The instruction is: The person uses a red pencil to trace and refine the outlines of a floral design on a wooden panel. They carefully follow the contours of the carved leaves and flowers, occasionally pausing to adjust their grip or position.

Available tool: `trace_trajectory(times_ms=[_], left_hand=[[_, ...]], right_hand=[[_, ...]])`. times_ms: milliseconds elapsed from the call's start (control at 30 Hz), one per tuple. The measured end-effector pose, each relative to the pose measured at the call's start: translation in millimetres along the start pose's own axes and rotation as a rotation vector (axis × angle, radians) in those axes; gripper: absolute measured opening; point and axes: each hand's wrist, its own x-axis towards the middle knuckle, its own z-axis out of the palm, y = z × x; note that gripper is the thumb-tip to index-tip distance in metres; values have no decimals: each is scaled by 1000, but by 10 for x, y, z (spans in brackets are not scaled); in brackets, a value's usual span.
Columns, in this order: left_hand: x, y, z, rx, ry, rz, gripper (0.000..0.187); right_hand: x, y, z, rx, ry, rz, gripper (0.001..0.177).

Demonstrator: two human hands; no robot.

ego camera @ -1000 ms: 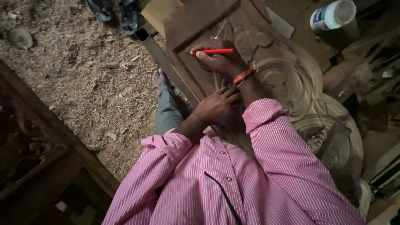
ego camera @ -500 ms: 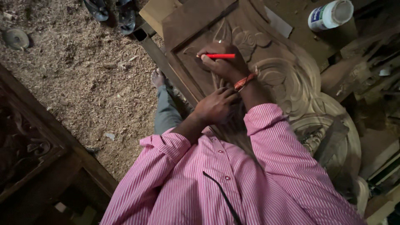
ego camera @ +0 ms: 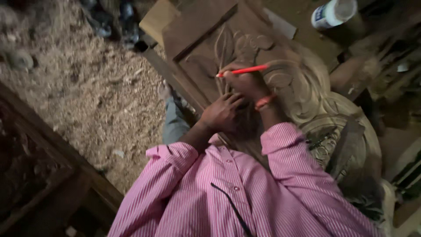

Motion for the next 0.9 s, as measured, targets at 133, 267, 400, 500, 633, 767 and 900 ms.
trace_trajectory(times_ms=[133,267,400,500,633,767,900], left_hand=[[-40,5,51,-93,88,-13,48],[31,-52,136,-98,31,-22,57],[4,-116,154,-32,6,42,38],[2,-129,157,11,-23,10,42],[117,-106,107,47,-58,32,36],[190,3,-26,-90,-76,-55,38],[211,-22,-163,-71,-211,-14,46]], right_hand=[[-300,162,-202,532,504,73,27],[-848,469,-404,114,527,113,39],[-1384,795,-111,360,554,212,41],[-1839,936,232,81,717,11,33],[-2094,939,323,29,750,-20,30],[-2267,667,208,-490,695,157,30],[-2169,484,295,-439,754,5,36]])
